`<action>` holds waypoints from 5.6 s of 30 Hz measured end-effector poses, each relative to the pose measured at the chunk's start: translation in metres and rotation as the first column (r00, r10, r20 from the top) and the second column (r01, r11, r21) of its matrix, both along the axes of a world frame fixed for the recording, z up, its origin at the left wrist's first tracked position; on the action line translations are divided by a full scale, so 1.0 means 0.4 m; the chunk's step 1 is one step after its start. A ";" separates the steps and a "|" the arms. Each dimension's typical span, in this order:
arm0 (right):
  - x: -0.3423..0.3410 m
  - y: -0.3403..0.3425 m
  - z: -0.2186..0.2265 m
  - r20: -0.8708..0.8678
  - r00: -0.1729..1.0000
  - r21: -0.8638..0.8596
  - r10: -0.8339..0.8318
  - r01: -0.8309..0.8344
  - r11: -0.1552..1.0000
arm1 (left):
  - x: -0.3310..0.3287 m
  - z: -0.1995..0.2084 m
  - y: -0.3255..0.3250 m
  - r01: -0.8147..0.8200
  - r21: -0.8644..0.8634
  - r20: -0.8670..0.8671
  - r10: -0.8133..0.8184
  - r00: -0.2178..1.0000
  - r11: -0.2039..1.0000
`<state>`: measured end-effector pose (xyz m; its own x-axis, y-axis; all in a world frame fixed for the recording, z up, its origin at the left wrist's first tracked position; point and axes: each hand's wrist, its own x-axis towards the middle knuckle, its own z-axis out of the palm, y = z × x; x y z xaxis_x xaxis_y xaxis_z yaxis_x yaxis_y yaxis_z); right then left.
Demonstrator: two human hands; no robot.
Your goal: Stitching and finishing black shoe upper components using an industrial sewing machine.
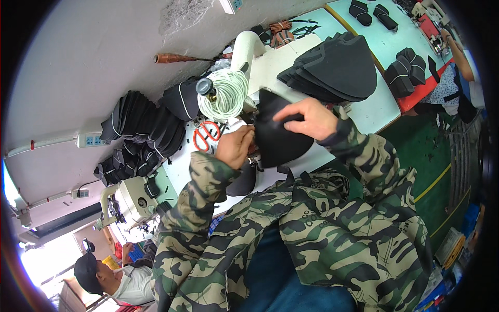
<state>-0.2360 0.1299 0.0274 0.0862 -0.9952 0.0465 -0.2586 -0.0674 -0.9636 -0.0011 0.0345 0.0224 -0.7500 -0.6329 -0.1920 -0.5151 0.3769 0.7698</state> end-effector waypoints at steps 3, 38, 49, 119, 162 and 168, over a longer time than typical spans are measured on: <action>0.029 0.038 0.046 0.027 0.963 -0.101 -0.269 0.270 0.958 | 0.037 0.042 0.006 -0.042 0.654 0.040 0.021 0.999 0.756; 0.017 0.122 0.053 -0.389 0.757 -0.451 -0.526 0.341 0.825 | 0.243 -0.215 0.021 0.267 -0.400 0.681 0.090 0.726 0.877; 0.139 0.111 -0.098 0.211 0.973 -0.012 0.098 -0.098 0.995 | 0.151 0.006 -0.045 0.181 0.666 0.265 -0.456 0.849 0.724; 0.078 0.123 0.052 -0.135 0.984 -0.051 -0.115 0.109 0.993 | 0.249 -0.140 -0.015 0.274 0.023 0.615 -0.230 0.754 0.961; 0.257 0.107 -0.026 -0.245 0.957 -0.163 -0.158 0.120 0.979 | 0.028 -0.020 -0.136 -0.284 0.803 0.224 0.176 0.959 0.524; 0.134 0.110 0.087 -0.403 0.882 -0.279 -0.243 0.135 0.951 | -0.035 -0.030 -0.077 -0.233 0.399 0.180 0.173 0.968 0.887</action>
<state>-0.1823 0.1740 0.0622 -0.0371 -0.9583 0.2835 -0.6719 -0.1861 -0.7169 -0.0151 0.0038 0.0105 -0.5617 -0.6091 -0.5599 -0.6560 -0.0844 0.7500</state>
